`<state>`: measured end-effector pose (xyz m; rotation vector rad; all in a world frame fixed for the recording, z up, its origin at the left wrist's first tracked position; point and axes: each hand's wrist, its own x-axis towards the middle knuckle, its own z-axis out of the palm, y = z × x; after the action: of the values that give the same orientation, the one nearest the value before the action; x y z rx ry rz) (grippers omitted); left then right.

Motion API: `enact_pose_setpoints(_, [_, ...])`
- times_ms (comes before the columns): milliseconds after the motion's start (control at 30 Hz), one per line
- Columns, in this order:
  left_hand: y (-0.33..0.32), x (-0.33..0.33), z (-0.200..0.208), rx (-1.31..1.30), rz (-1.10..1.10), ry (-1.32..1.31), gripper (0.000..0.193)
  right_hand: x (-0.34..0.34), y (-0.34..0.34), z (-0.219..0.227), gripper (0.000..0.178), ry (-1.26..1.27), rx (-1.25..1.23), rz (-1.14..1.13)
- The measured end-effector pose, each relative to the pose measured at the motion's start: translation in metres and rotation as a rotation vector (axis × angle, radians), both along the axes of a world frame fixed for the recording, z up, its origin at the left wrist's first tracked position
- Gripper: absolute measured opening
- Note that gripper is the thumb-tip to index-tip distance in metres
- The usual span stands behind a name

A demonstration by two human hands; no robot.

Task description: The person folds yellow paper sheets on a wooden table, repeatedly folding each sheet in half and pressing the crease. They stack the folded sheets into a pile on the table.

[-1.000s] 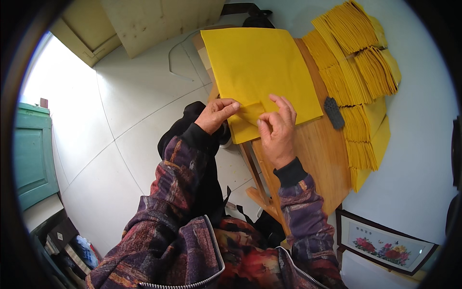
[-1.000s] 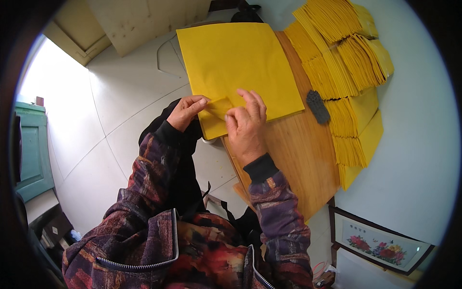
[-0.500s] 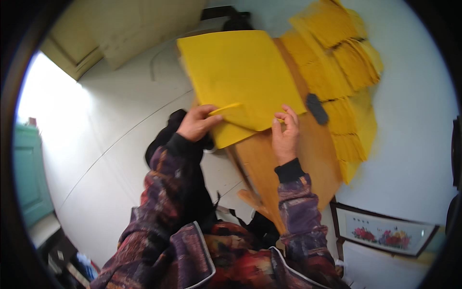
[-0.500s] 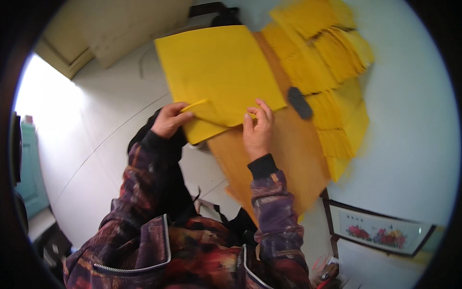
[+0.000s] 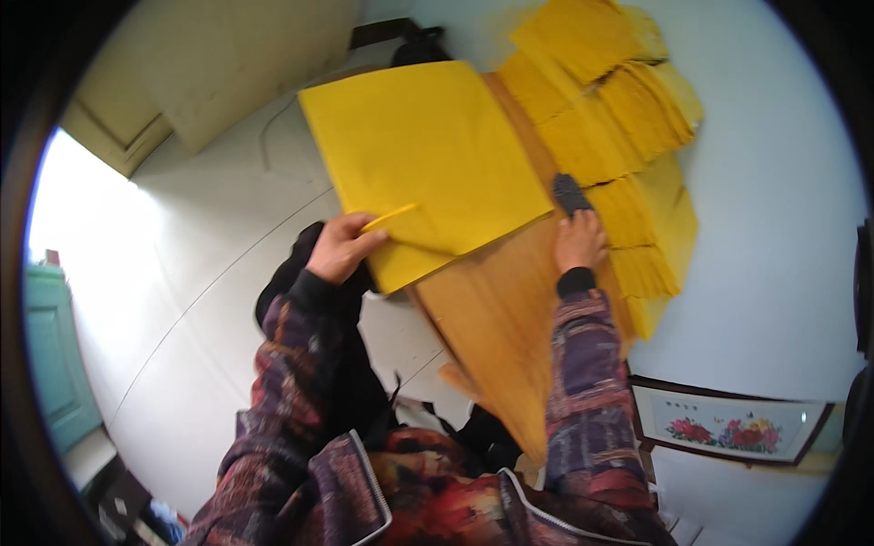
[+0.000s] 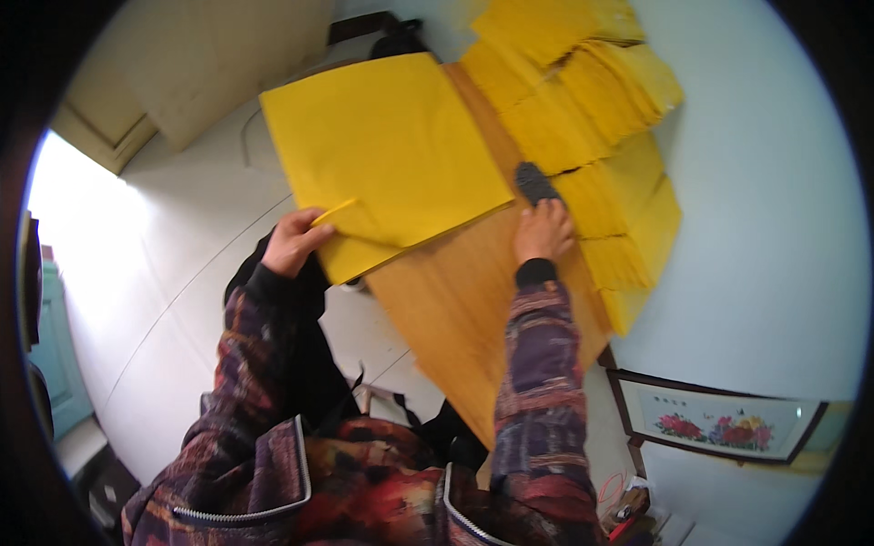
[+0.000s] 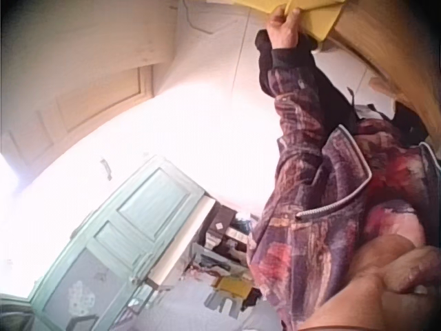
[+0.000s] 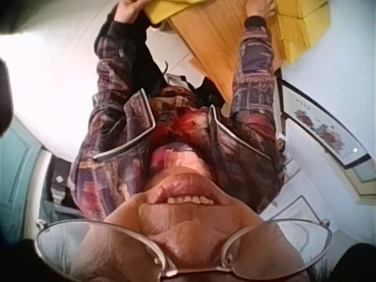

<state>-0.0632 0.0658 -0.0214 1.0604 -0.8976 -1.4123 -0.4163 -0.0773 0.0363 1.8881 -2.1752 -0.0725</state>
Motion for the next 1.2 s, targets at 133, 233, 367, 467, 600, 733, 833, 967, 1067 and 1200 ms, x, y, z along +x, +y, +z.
enact_pose_setpoints(133, [-0.002,-0.003,0.002,0.005,-0.016,0.186,0.020,0.003,0.001,0.022,0.038,-0.051,0.007,0.116])
enact_pose_setpoints(233, [-0.002,-0.003,0.005,-0.006,-0.030,0.213,0.022,0.029,0.032,0.043,0.022,-0.263,-0.071,0.446])
enact_pose_setpoints(367, [-0.001,-0.005,0.007,0.005,-0.026,0.203,0.024,0.104,0.122,0.034,0.020,-0.571,0.024,1.006])
enact_pose_setpoints(467, [-0.001,-0.007,0.006,-0.011,-0.020,0.254,0.025,0.144,0.146,0.031,0.031,-0.526,0.035,1.087])
enact_pose_setpoints(600, [-0.001,-0.008,0.003,-0.007,0.002,0.204,0.022,0.158,0.137,0.029,0.033,-0.394,0.021,1.163])
enact_pose_setpoints(733, [-0.002,-0.008,0.002,-0.038,-0.035,0.190,0.020,0.154,0.130,0.025,0.029,-0.344,-0.013,1.221])
enact_pose_setpoints(833, [-0.001,-0.005,0.002,-0.046,-0.063,0.170,0.021,0.154,0.124,0.025,0.016,-0.346,-0.042,1.253])
enact_pose_setpoints(967, [-0.001,-0.004,0.004,-0.072,-0.076,0.180,0.022,0.157,0.119,0.031,0.010,-0.555,0.108,1.151])
enact_pose_setpoints(1067, [-0.001,-0.004,0.005,-0.072,-0.074,0.177,0.022,0.159,0.113,0.036,0.011,-0.699,0.215,1.084])
enact_pose_setpoints(1200, [-0.001,-0.005,0.005,-0.080,-0.070,0.198,0.022,0.158,0.104,0.041,0.012,-0.822,0.387,0.980])
